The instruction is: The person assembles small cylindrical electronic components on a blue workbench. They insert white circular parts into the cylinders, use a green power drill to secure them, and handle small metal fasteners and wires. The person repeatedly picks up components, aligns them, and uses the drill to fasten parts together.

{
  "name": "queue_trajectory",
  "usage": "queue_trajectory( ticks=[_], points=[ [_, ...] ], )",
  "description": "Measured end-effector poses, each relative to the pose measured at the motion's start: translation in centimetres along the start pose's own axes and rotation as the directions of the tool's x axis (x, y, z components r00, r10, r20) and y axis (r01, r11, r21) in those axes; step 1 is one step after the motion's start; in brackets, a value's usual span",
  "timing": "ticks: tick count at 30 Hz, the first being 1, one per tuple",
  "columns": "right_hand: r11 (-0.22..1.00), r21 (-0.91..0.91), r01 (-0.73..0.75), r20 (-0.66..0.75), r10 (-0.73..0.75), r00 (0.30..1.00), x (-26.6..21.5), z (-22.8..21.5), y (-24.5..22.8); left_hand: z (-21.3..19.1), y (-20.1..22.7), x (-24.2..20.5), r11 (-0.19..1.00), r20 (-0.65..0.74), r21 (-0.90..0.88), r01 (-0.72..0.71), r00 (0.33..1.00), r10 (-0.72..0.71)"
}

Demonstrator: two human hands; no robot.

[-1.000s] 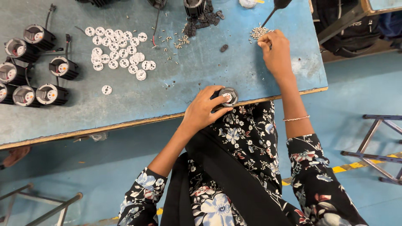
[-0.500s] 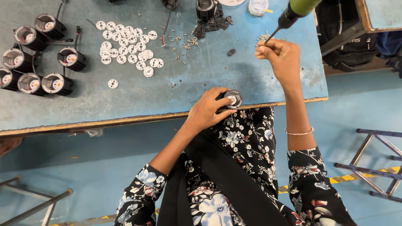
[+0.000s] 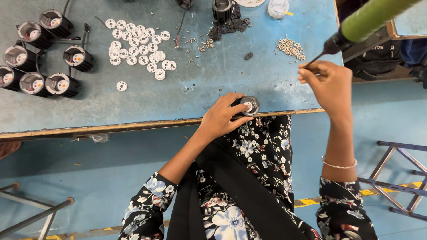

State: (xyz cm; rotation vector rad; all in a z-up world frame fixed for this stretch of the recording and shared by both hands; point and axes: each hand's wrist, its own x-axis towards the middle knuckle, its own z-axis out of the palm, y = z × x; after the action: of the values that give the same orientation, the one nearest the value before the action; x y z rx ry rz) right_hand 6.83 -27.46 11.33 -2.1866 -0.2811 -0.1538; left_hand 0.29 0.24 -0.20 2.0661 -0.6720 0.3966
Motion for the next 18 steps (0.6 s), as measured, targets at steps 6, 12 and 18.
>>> queue_trajectory(
  ticks=[6,12,18],
  points=[
    [0.997,-0.07,0.007,-0.01,-0.008,1.0,-1.4,-1.9,-1.2,-0.2,0.1,0.1,1.0,0.005,-0.012,0.003,1.0,-0.003],
    [0.979,-0.19,0.077,0.048,-0.069,0.996,-1.5,-3.5,-2.3,-0.5,0.5,0.2,1.0,0.028,-0.023,0.016,1.0,-0.015],
    [0.938,-0.323,0.127,0.177,-0.072,0.982,-0.2,-4.4,-3.0,-0.6,0.5,0.3,1.0,0.041,0.001,0.025,0.999,-0.025]
  ],
)
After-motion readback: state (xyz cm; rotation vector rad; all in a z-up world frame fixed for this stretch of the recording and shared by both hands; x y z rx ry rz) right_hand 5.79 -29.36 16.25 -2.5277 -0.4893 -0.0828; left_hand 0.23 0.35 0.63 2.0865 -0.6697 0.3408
